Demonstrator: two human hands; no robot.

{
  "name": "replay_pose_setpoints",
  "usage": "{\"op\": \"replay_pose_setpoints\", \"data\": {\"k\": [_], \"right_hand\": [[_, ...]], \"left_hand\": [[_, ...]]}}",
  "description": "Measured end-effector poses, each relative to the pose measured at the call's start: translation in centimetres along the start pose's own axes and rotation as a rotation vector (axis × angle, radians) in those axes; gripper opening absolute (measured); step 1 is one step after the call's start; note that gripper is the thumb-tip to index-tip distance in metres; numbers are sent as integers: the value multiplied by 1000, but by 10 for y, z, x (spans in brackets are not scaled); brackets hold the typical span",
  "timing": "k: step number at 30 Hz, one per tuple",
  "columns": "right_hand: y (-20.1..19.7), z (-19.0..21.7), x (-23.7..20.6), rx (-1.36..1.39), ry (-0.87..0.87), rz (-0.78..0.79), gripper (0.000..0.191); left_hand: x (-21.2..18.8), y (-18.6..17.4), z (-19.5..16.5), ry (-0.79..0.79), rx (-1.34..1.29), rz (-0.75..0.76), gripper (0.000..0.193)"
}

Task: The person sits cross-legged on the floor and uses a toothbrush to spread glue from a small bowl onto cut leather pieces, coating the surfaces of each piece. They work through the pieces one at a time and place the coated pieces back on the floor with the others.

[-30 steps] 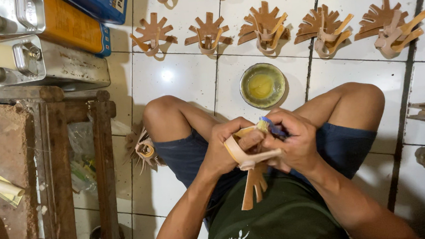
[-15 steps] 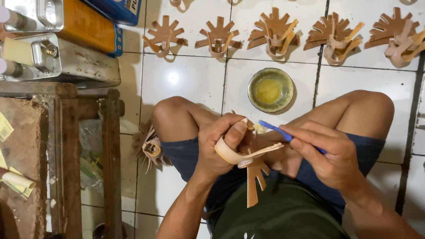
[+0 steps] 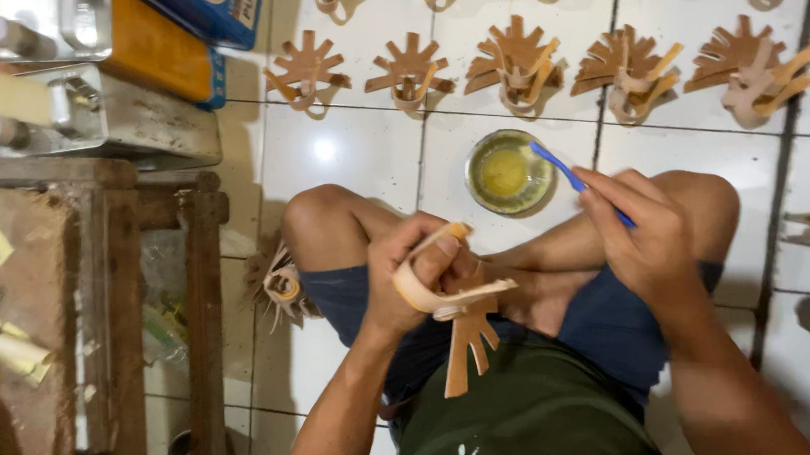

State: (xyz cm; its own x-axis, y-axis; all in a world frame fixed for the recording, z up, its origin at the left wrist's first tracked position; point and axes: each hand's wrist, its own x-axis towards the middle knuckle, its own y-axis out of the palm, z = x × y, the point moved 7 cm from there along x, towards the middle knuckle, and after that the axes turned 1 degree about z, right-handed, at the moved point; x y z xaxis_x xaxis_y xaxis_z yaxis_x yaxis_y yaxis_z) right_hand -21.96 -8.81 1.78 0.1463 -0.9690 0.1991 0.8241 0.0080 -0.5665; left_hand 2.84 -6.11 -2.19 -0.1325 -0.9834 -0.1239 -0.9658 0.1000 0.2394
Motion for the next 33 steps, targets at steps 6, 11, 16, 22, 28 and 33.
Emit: {"op": "replay_pose_setpoints", "data": {"k": [6,11,16,22,28,33], "right_hand": [[55,-83,16,-457,161,286,23],[100,-95,36,-572,-19,375,17],[92,-113,35,-776,26,403,15],[-7,-128,2,-825,-8,254,25],[-102,-72,-25,-269,149,-255,20],[-66,-6,-38,-31,94,-264,31]], "left_hand": [[1,-26,25,-101,-218,-114,25],[-2,-39,24,-17,-215,-147,24],[-2,-53,15,-1,-358,-238,36],[11,-59,10,-20,-541,-261,33],[25,-14,9,-128,-589,-146,31],[29,40,-12,-154,-172,-39,31]]}}
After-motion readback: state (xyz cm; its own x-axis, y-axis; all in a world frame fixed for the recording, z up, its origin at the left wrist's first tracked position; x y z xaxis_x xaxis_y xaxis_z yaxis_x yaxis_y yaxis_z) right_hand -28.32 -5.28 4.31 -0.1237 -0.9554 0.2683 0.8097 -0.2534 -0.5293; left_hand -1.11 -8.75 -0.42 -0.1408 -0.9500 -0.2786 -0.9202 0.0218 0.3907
